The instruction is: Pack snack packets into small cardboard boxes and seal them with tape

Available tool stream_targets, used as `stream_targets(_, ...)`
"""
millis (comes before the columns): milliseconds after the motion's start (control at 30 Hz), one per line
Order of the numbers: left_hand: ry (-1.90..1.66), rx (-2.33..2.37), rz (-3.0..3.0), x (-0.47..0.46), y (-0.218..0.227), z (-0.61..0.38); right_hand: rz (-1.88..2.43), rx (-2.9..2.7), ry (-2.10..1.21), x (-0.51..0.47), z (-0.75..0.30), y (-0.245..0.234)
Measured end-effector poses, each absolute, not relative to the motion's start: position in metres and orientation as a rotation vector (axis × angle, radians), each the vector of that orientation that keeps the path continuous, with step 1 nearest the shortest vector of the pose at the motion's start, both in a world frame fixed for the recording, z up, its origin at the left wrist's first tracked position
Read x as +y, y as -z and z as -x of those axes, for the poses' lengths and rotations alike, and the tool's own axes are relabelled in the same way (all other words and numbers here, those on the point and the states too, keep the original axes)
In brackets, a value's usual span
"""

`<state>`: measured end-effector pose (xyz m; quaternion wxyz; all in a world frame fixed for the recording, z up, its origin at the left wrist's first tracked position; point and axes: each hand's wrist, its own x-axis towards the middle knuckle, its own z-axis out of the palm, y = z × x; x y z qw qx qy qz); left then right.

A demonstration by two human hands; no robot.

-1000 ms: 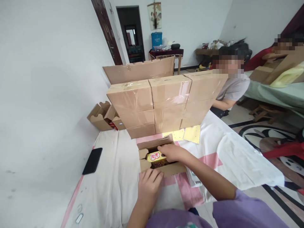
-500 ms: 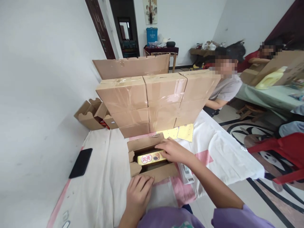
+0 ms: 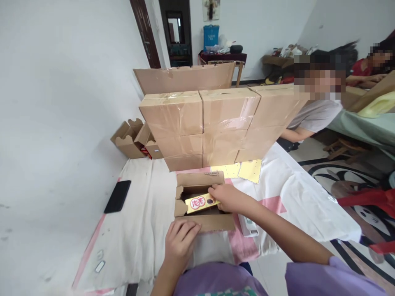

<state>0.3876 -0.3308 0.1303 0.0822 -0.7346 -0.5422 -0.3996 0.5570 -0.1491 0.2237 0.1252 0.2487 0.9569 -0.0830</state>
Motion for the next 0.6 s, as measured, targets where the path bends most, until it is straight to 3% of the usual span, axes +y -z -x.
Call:
stream_targets(300,1.204,-1.595,2.206,-0.336,-0.124,-0.384,-0.721,2.835,0.292,-0.148,-0.541,-0.2)
stream_targets(600,1.264,-1.629,2.207,-0.343,-0.125,-0.385,-0.925,2.946,0.423,-0.144,-0.584,-0.229)
